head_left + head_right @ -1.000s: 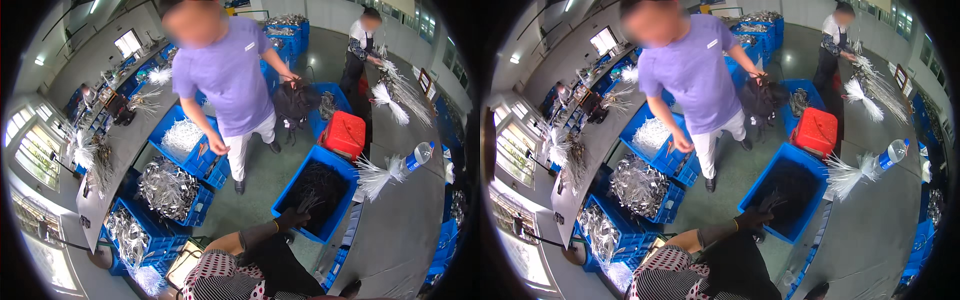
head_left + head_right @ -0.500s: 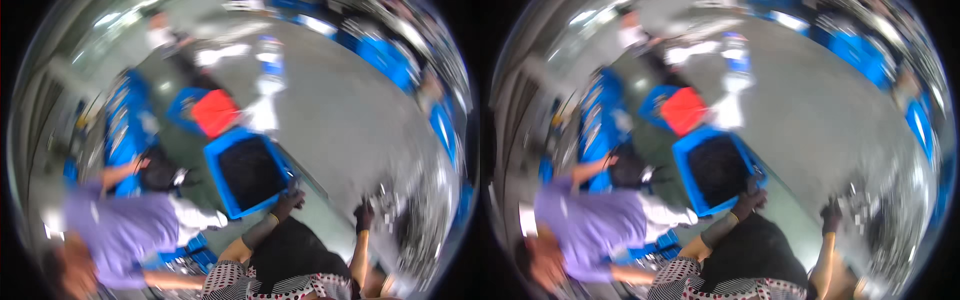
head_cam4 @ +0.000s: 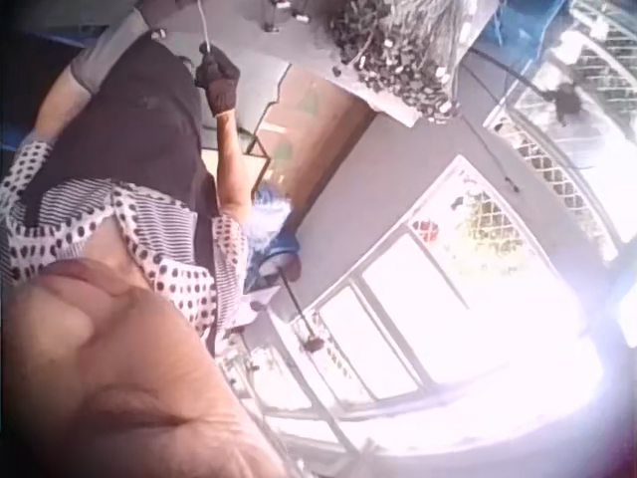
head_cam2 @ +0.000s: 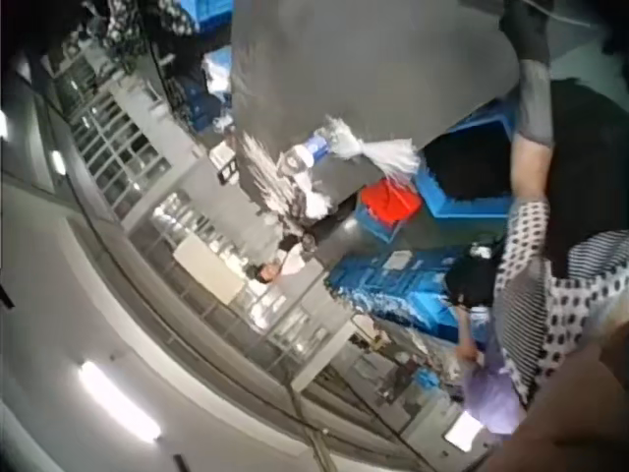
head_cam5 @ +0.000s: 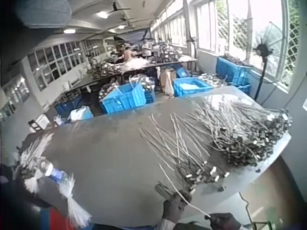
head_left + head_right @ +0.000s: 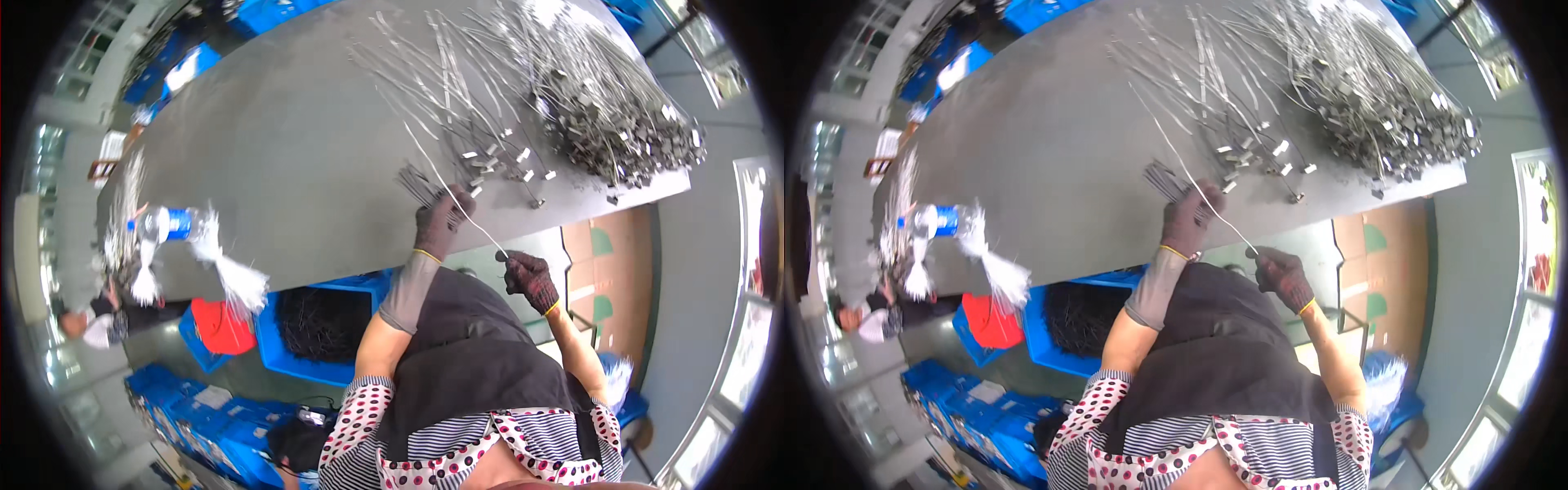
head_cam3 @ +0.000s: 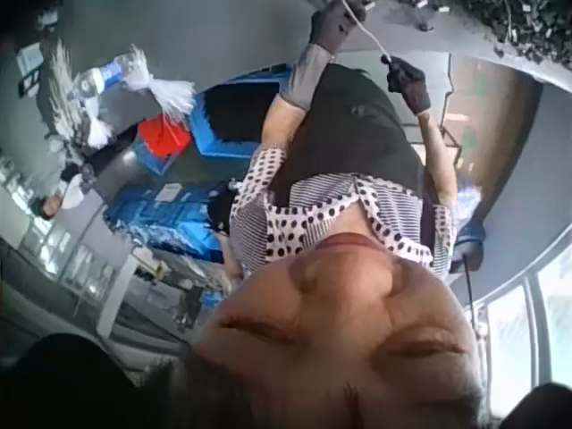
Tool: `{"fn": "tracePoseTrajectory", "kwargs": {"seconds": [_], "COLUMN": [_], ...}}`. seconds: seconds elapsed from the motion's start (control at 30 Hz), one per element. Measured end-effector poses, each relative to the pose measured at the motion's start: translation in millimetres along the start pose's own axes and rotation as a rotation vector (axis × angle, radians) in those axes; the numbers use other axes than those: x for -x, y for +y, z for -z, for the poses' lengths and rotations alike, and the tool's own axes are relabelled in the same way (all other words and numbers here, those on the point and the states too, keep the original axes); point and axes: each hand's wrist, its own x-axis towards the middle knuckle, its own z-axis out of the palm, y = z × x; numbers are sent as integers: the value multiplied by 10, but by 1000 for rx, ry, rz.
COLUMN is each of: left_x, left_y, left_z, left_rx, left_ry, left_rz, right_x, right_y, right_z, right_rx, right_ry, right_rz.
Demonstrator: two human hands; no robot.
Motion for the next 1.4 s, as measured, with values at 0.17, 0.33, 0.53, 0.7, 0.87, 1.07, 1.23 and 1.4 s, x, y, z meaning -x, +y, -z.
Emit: {"fn": "tracePoseTrajectory", "kwargs": {"seconds": [0.17,0.33,0.53,0.7,0.87,1.07,1.23,1.4], "left_x": [-487,-845,-1063,-1014,-985,-804,-561,-212], "left_y": [355,784,1115,1169,994,681,225,9], "left_z": [76,-43,-186,-420,-515,-491,-276,-496], "left_rx": [25,-124,-144,-100,-95,-208,-218,-447], "left_ry": [-97,-88,-173,-115,-42,-103,-295,-322], "left_rz": [2,-97,-221,-265,-283,-104,71,110], "right_x": [194,415,613,810,992,848,387,-20], "right_y": [533,833,1057,1138,1150,1088,800,450], "right_z": [188,99,192,345,490,455,247,13], "right_rx": [75,238,251,195,168,109,65,82], "right_ry": [216,393,498,626,659,597,483,355], "right_rz": [-260,-227,-167,-204,-269,-255,-272,-221]}}
